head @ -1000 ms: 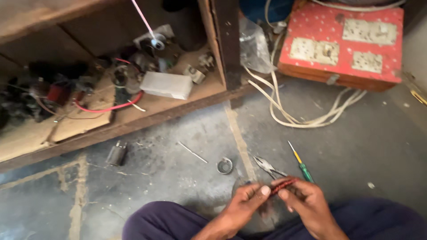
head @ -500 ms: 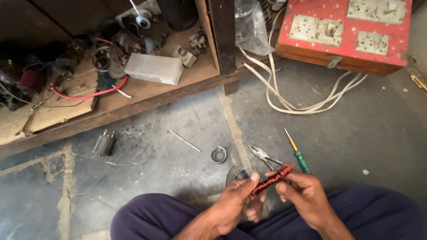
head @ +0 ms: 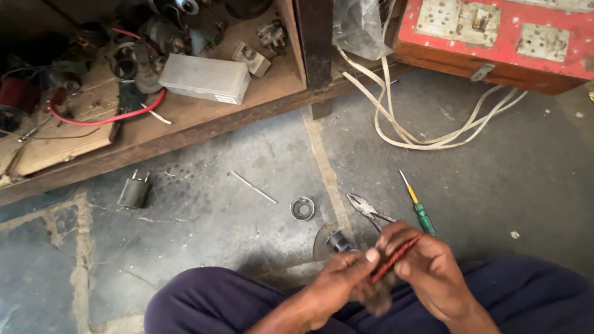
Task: The person sits on the floor and unwinds a copper wire coil from a blue plastic bobbin using both hands. They then use pliers to cut the wire and continue to unwind the remaining wire from the bobbin.
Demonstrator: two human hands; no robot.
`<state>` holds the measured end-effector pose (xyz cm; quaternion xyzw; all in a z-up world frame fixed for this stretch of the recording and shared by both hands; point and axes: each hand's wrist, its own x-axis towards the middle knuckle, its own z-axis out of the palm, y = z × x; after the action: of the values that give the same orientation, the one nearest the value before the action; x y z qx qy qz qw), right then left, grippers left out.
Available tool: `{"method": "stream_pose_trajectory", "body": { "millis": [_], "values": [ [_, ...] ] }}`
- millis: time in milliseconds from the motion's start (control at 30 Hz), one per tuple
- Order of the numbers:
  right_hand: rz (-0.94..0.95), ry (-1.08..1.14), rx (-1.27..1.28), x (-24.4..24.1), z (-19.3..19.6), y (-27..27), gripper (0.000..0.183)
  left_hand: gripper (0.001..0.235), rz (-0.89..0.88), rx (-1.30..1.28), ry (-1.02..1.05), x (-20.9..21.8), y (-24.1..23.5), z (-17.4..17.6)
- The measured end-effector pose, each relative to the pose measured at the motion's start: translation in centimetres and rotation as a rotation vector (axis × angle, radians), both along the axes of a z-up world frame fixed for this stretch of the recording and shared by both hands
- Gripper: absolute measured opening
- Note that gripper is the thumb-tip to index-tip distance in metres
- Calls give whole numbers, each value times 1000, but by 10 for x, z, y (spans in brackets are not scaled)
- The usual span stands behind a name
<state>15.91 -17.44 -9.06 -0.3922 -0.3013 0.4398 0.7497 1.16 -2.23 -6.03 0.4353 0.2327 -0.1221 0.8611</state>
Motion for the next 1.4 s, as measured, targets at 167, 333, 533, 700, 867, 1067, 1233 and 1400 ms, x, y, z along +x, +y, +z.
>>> {"method": "stream_pose_trajectory", "body": {
  "millis": [167,333,533,700,867,1067,1233,1400],
  "values": [
    [-184,-67,-37,9,-10,-1,19,30,125,350,-181,1,-11,-5],
    [-187,-25,-75,15,-23,-10,23,28,87,244,-214,1,-13,-23],
    [-256,-167,-207,23,-19,-11,20,38,-87,173,-238,3,18,-11],
    [-594,-794,-860,55,-11,-14,27,62,-220,1537,280,4,60,-1],
    [-279,-1225,-1417,75,-18,-9,45,99,-227,1600,462,5,70,-10],
    [-70,-1211,-1658,72,-33,-7,48,96,-132,1706,445,5,76,-42],
    [-68,-1249,-1628,62,-24,-1,50,63,-88,1705,418,5,80,-70],
    [-324,-1320,-1332,45,-11,5,43,59,-110,1713,408,5,80,-65]
  ]
}}
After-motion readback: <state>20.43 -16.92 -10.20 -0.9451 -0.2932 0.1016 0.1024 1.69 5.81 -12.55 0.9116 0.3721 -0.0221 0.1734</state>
